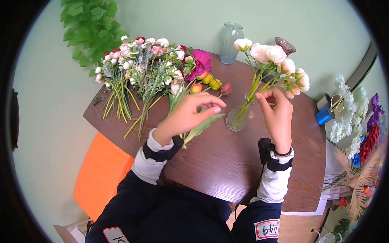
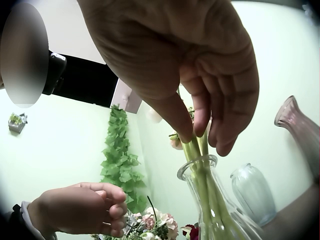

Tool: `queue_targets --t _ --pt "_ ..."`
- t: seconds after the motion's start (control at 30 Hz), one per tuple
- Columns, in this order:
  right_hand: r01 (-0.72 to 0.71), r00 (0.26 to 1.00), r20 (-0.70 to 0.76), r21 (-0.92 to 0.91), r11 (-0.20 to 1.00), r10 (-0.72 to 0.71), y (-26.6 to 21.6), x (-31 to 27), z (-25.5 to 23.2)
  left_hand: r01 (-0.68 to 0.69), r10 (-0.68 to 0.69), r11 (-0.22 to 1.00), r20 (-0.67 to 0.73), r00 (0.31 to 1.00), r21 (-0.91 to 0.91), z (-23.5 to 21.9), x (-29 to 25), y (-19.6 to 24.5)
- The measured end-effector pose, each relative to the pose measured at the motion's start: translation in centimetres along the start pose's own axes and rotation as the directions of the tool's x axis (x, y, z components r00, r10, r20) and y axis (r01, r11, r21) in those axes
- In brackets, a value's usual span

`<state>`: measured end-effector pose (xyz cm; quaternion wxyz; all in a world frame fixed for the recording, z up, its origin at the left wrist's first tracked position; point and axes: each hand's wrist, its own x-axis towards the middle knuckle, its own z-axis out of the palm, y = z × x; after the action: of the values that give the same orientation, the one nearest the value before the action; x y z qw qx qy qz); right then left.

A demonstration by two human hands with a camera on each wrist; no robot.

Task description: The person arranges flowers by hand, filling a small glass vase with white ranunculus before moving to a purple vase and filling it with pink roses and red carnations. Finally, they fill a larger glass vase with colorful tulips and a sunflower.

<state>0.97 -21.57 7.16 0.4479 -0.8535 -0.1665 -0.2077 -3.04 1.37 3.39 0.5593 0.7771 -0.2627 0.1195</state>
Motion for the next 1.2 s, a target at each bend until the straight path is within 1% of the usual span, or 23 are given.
queue_targets --t 0.1,0.17,0.23,0.27,0.3,0.33,0.37,0.43,0.47,0.57,0.63,0.7,0.73,0.8,0.83,0.87,0.9,0.93,1.0,1.03,1.1,1.13,1.2 --pt "0.029 0.999 0.026 -0.043 0.999 -0.028 -0.1 -0.2 -0.3 0.008 -0.002 0.99 -0.041 0.999 0.14 -3.6 -0.6 1.2" --pt "0.028 0.999 0.033 -0.035 0.999 -0.026 -0.3 -0.4 -0.6 0.178 -0.16 0.972 -0.121 0.98 0.156 -6.2 -1.5 1.4" --pt "0.066 0.995 0.077 -0.069 0.995 -0.061 -0.4 -0.4 -0.9 0.25 -0.197 0.919 -0.195 0.961 0.305 -9.6 -3.2 -1.4" --pt "0.064 0.996 0.068 -0.056 0.996 -0.06 -0.4 -0.5 -1.0 0.385 -0.313 0.763 -0.223 0.923 0.519 -10.6 -3.7 -0.6" --pt "0.048 0.995 0.096 -0.081 0.996 -0.041 -0.5 -0.5 -1.1 0.48 -0.41 0.541 -0.282 0.867 0.691 -11.5 -4.4 0.2" --pt "0.033 0.992 0.125 -0.108 0.994 -0.019 -0.5 -0.6 -1.2 0.532 -0.492 0.451 -0.298 0.818 0.717 -12.5 -5.4 -0.8" --pt "0.029 0.992 0.122 -0.098 0.995 -0.017 -0.4 -0.6 -1.2 0.53 -0.492 0.443 -0.298 0.818 0.723 -12.9 -6.3 -1.8" --pt "0.044 0.991 0.131 -0.129 0.991 -0.027 -0.1 -0.6 -1.1 0.499 -0.507 0.281 -0.315 0.803 0.82 -13.1 -7.8 -3.5" --pt "0.041 0.991 0.133 -0.125 0.991 -0.024 -0.1 -0.6 -1.2 0.487 -0.528 0.354 -0.259 0.809 0.798 -13.2 -8.3 -4.5" --pt "0.052 0.988 0.149 -0.173 0.983 -0.026 -0.3 -0.7 -1.3 0.477 -0.587 0.307 -0.231 0.776 0.823 -12.6 -8.7 -4.9" --pt "0.053 0.988 0.154 -0.169 0.984 -0.026 -0.5 -0.9 -1.5 0.456 -0.558 0.306 -0.23 0.797 0.836 -13.0 -8.8 -6.3" --pt "0.048 0.988 0.155 -0.191 0.98 -0.018 -0.9 -0.9 -1.8 0.524 -0.574 0.39 -0.245 0.781 0.757 -13.2 -8.5 -6.5" --pt "0.042 0.988 0.156 -0.21 0.977 -0.009 -1.2 -0.9 -2.0 0.523 -0.572 0.391 -0.246 0.783 0.757 -13.1 -8.4 -5.9" --pt "0.015 0.988 0.154 -0.255 0.967 0.025 -2.4 -1.2 -2.9 0.713 -0.723 0.548 -0.179 0.667 0.438 -13.0 -8.0 -4.6" --pt "-0.014 0.986 0.153 -0.301 0.954 0.062 -3.0 -1.4 -3.2 0.71 -0.719 0.554 -0.181 0.671 0.435 -13.2 -8.0 -4.7" --pt "-0.007 0.987 0.15 -0.306 0.952 0.055 -3.4 -1.7 -3.2 0.762 -0.753 0.604 -0.146 0.642 0.235 -13.3 -8.2 -5.0" --pt "0.027 0.984 0.175 -0.202 0.979 0.009 -3.8 -2.1 -3.2 0.784 -0.779 0.62 -0.102 0.619 0.023 -13.5 -8.2 -5.0" --pt "0.06 0.979 0.198 -0.095 0.994 -0.04 -4.3 -2.5 -3.1 0.779 -0.774 0.627 -0.105 0.624 0.014 -13.6 -8.3 -5.1" --pt "0.125 0.964 0.241 -0.05 0.991 -0.11 -4.9 -3.1 -1.8 0.759 -0.762 0.647 -0.076 0.643 -0.068 -13.9 -8.6 -5.1" --pt "0.175 0.946 0.277 0.006 0.985 -0.17 -5.4 -3.3 -0.9 0.755 -0.759 0.651 -0.082 0.646 -0.079 -14.1 -8.8 -5.1" --pt "0.215 0.894 0.401 0.008 0.977 -0.2 -6.6 -3.5 1.6 0.68 -0.676 0.678 -0.126 0.726 0.28 -14.5 -9.2 -5.1" --pt "0.288 0.859 0.451 -0.034 0.957 -0.243 -7.2 -3.6 3.1 0.646 -0.646 0.677 -0.138 0.751 0.351 -14.8 -9.5 -5.3" --pt "0.479 0.755 0.522 -0.027 0.877 -0.396 -8.4 -4.0 6.8 0.637 -0.631 0.696 -0.141 0.763 0.332 -15.2 -9.8 -5.3"
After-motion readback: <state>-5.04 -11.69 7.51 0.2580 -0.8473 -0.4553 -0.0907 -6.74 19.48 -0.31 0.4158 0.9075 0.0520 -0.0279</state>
